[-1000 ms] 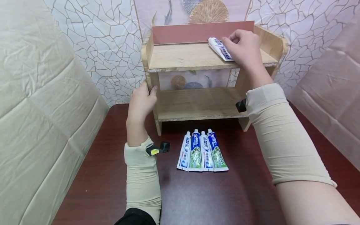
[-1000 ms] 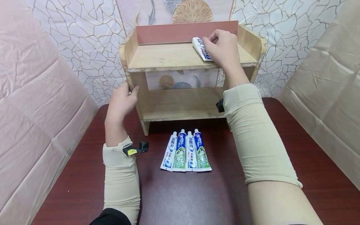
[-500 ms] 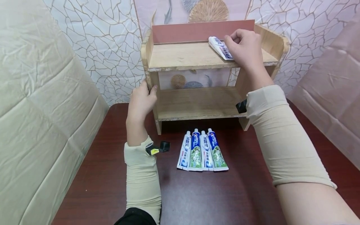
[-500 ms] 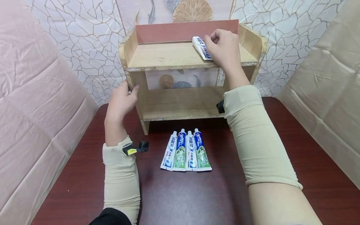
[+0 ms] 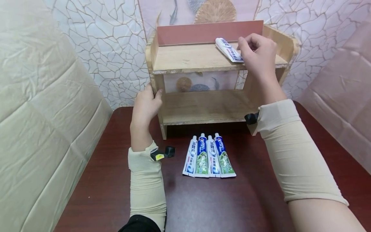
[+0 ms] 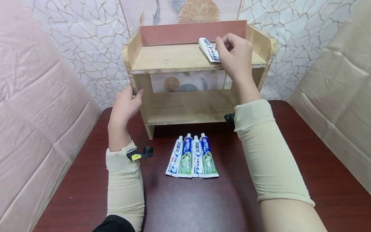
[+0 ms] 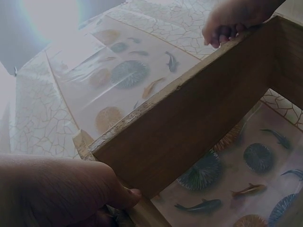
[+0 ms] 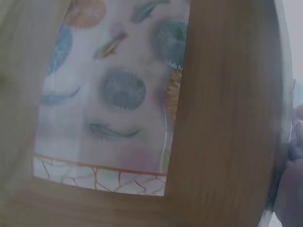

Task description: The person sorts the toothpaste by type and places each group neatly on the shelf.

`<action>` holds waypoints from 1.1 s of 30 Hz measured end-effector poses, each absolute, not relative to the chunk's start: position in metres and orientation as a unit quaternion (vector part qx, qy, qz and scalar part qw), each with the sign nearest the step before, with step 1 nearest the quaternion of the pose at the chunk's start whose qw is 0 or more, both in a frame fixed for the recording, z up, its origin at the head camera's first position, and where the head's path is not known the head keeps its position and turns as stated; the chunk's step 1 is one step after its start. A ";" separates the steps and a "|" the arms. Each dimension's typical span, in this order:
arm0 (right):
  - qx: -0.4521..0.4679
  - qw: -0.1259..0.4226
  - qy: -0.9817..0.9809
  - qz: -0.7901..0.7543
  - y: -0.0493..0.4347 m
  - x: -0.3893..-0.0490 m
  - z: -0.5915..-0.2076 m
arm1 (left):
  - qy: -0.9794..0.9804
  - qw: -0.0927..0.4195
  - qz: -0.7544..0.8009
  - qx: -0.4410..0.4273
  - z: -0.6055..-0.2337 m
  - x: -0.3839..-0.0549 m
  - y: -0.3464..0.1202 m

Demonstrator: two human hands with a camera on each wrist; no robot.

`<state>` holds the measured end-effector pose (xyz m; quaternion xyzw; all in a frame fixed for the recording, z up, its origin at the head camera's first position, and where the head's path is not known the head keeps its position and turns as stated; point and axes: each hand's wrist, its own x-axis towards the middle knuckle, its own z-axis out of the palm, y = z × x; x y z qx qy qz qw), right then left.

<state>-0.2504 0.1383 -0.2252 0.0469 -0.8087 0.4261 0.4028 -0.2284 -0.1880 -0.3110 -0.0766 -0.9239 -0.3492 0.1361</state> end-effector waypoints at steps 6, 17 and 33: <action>0.147 0.458 -0.699 0.530 0.121 -0.222 -0.240 | -0.924 0.142 -0.347 -0.077 -0.311 -0.229 -0.190; 0.192 0.456 -0.664 0.561 0.134 -0.212 -0.306 | -0.922 0.155 -0.346 -0.080 -0.312 -0.230 -0.189; 0.142 0.340 -0.726 0.581 0.120 -0.191 -0.369 | -0.923 0.150 -0.344 -0.080 -0.312 -0.231 -0.190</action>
